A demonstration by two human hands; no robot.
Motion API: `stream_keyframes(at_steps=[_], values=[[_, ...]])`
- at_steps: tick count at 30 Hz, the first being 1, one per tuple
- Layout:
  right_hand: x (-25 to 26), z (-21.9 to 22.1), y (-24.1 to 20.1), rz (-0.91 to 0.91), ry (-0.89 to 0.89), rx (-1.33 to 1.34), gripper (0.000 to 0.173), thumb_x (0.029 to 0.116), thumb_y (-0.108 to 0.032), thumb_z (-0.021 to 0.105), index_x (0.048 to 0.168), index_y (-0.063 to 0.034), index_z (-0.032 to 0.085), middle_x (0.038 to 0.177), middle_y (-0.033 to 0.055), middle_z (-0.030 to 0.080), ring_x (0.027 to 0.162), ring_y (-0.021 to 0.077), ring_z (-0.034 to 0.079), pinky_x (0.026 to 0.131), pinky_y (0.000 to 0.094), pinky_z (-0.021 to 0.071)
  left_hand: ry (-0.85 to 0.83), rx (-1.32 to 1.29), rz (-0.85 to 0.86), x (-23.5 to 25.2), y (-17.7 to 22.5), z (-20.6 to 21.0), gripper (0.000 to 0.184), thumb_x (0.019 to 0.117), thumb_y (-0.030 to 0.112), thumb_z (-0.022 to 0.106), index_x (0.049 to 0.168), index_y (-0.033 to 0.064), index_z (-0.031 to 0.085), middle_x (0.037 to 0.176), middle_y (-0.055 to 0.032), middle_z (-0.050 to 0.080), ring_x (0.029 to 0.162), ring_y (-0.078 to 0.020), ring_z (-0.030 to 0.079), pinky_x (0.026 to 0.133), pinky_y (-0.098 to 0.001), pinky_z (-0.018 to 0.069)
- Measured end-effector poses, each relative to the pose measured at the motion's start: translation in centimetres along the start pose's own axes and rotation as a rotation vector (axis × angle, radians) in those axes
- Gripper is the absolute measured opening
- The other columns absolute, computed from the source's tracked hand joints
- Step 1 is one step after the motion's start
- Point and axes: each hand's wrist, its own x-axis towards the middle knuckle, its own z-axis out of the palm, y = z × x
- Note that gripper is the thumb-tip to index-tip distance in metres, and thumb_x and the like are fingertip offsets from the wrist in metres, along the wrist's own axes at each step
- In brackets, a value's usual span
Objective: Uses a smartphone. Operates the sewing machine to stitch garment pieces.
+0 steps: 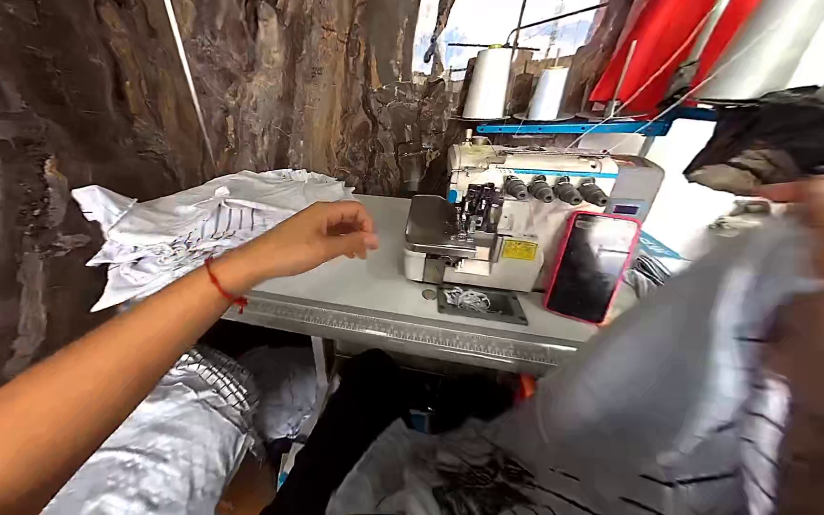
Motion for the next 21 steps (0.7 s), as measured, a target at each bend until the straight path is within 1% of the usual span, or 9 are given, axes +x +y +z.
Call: stream_keyframes(at_steps=[2,4,6,7,9,11,14,18,21], values=[[-1.6,4.0,-3.9,-0.191,-0.183,-0.051,0.026,0.1041,-0.016,0.053,0.1,0.002,0.072,0.086,-0.0012,0.068,0.069,-0.0061,0.057,0.064,0.0145,0.0492,-0.037,-0.075,0.083,0.9,2.5,3.6,0.043,0.0889,0.024,0.072,0.125,0.007,0.054,0.119,-0.0015,0.069,0.106,-0.0119,0.069,0.087,-0.0315,0.0593],[-3.1,7.2,-6.4,-0.352,-0.264,-0.094,0.02,0.0981,-0.016,0.06,0.092,-0.0053,0.076,0.074,-0.0006,0.07,0.06,-0.0003,0.059,0.055,0.0174,0.0484,-0.158,-0.115,0.122,1.2,4.6,7.7,0.063,0.086,0.028,0.079,0.138,0.0068,0.05,0.119,0.002,0.07,0.11,-0.006,0.067,0.094,-0.0284,0.0581],[-3.6,7.8,-7.2,-0.359,-0.305,-0.038,0.019,0.0973,-0.023,0.065,0.102,-0.0077,0.076,0.064,-0.0071,0.059,0.052,-0.0036,0.047,0.048,0.0123,0.0384,-0.248,-0.149,0.116,1.4,5.5,10.5,0.021,0.097,0.018,0.067,0.112,0.0035,0.065,0.091,0.0043,0.069,0.085,0.0044,0.064,0.077,-0.0168,0.0537],[-3.8,7.3,-6.9,-0.298,-0.349,0.02,0.026,0.0951,-0.028,0.069,0.11,-0.0069,0.072,0.063,-0.01,0.054,0.051,-0.0055,0.043,0.046,0.0105,0.0351,-0.246,-0.139,0.157,1.4,5.6,10.8,0.015,0.1008,0.014,0.059,0.102,0.0041,0.069,0.082,0.0054,0.066,0.076,0.0061,0.06,0.07,-0.0143,0.0499],[-5.2,5.6,-5.4,-0.12,-0.486,0.073,0.046,0.0856,-0.04,0.079,0.12,-0.014,0.064,0.069,-0.0123,0.059,0.057,-0.0065,0.053,0.051,0.0115,0.0456,-0.119,-0.033,0.333,1.4,5.5,9.9,0.021,0.0991,0.008,0.049,0.1,0.0112,0.07,0.079,0.0097,0.066,0.071,0.0074,0.06,0.064,-0.012,0.0512],[-8.3,4.8,-3.2,-0.006,-0.608,0.101,0.033,0.0841,-0.036,0.081,0.103,-0.0102,0.071,0.075,-0.0042,0.07,0.067,-0.0018,0.065,0.061,0.0188,0.0555,0.112,0.183,0.506,1.2,5.6,8.2,0.019,0.0965,0.013,0.051,0.101,0.0125,0.07,0.077,0.0119,0.065,0.069,0.009,0.059,0.061,-0.0099,0.0498],[-13.2,4.7,-0.1,0.038,-0.748,0.089,0.03,0.0882,-0.029,0.076,0.076,-0.0029,0.069,0.07,0.0068,0.067,0.065,0.0096,0.066,0.06,0.0268,0.054,0.284,0.331,0.569,0.3,5.8,5.6,0.019,0.1012,0.025,0.053,0.104,0.0124,0.067,0.083,0.0119,0.066,0.076,0.0113,0.059,0.067,-0.0078,0.0493],[-12.8,2.1,2.4,0.123,-0.63,-0.115,0.017,0.0892,-0.018,0.072,0.092,-0.002,0.076,0.088,0.012,0.074,0.081,0.0246,0.073,0.072,0.0478,0.0599,0.401,0.542,0.433,-1.9,5.2,2.9,0.025,0.0973,0.018,0.052,0.1,-0.0025,0.067,0.082,-0.005,0.068,0.073,-0.0029,0.062,0.067,-0.0237,0.0525],[-9.6,0.5,1.9,0.145,-0.236,-0.224,0.017,0.0891,-0.012,0.063,0.1,-0.0053,0.074,0.081,0.0033,0.071,0.07,0.0106,0.067,0.063,0.0356,0.0558,0.346,0.77,0.163,-2.8,3.9,0.7,0.035,0.0923,0.025,0.057,0.101,-0.0082,0.067,0.086,-0.0219,0.069,0.074,-0.0332,0.067,0.066,-0.0546,0.0524]])
